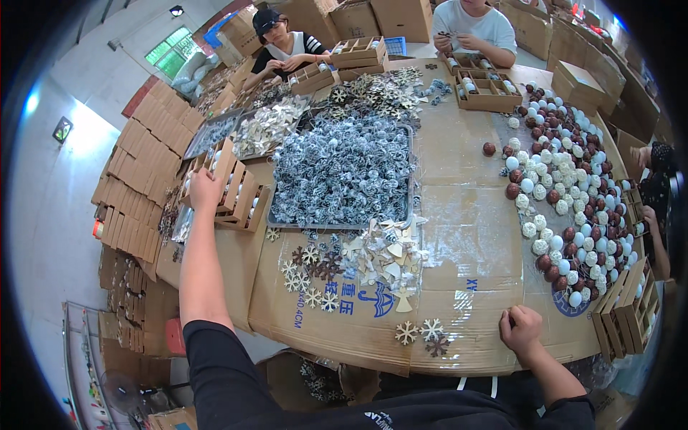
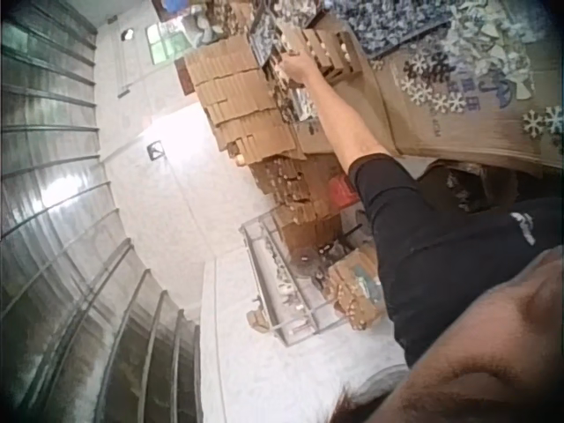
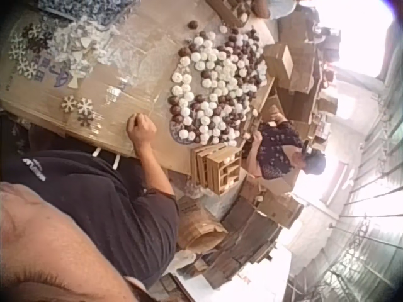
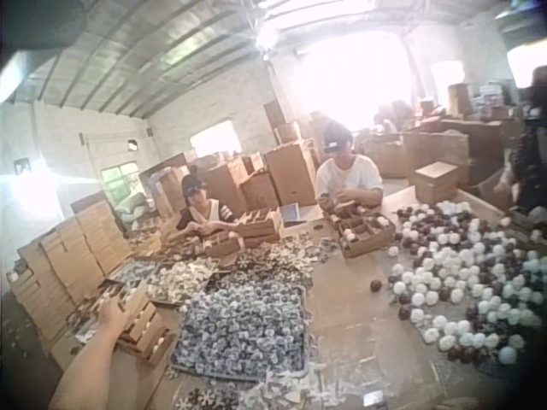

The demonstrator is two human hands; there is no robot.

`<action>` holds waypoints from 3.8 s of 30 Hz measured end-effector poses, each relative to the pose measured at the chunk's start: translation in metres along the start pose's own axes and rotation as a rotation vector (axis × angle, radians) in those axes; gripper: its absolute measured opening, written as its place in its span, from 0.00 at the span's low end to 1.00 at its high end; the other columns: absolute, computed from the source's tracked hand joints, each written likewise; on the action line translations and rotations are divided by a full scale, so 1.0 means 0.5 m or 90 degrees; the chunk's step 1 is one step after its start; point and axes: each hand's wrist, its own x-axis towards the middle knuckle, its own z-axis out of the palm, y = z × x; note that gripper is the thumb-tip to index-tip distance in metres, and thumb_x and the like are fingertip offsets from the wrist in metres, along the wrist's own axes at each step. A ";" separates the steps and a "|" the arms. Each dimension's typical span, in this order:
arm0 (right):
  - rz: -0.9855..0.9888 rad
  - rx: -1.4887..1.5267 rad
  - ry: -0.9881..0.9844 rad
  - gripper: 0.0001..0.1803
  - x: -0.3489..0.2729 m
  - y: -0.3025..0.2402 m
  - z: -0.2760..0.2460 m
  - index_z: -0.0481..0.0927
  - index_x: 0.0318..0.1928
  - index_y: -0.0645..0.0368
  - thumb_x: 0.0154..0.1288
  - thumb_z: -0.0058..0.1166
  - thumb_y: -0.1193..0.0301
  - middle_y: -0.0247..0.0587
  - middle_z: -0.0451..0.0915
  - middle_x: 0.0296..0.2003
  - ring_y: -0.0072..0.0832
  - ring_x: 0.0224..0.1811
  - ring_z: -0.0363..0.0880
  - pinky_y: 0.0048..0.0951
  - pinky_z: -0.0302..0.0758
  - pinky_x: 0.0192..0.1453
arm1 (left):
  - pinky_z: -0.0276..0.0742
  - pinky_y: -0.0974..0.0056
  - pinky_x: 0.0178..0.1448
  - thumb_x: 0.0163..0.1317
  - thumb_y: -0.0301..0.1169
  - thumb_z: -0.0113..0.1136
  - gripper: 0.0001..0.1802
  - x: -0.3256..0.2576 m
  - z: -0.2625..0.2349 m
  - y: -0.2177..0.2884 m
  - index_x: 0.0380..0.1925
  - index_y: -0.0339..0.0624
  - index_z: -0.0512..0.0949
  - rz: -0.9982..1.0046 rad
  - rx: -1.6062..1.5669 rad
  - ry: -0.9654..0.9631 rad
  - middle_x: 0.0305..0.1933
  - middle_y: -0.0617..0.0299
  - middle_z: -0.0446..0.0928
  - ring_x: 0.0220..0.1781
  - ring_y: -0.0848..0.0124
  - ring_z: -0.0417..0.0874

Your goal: The person packs decorative ornaments by untangling and arranging frosted pinecones and wooden snowflakes, then placing them into the compartments of a partitioned cardboard box.

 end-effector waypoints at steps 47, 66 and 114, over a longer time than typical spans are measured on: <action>0.185 -0.340 0.084 0.12 -0.185 0.234 -0.644 0.84 0.35 0.53 0.50 0.54 0.81 0.34 0.78 0.31 0.36 0.41 0.77 0.40 0.61 0.54 | 0.79 0.58 0.33 0.47 0.19 0.58 0.08 -0.962 -0.382 0.842 0.27 0.43 0.82 0.480 -0.735 -0.422 0.25 0.57 0.78 0.29 0.58 0.82; -0.616 -0.085 -0.172 0.06 -0.009 0.118 -0.199 0.81 0.23 0.49 0.53 0.55 0.64 0.24 0.79 0.32 0.28 0.51 0.73 0.33 0.70 0.55 | 0.66 0.55 0.62 0.51 0.30 0.63 0.32 -0.931 -0.384 0.700 0.61 0.46 0.74 0.841 -0.388 -0.380 0.39 0.64 0.78 0.49 0.65 0.78; -0.038 0.377 -0.190 0.12 -0.006 -0.159 -0.083 0.80 0.44 0.60 0.59 0.63 0.74 0.41 0.78 0.35 0.34 0.37 0.78 0.34 0.76 0.43 | 0.74 0.65 0.48 0.63 0.24 0.65 0.04 -0.922 -0.293 0.599 0.30 0.37 0.84 0.005 -0.736 -0.247 0.37 0.56 0.81 0.36 0.65 0.77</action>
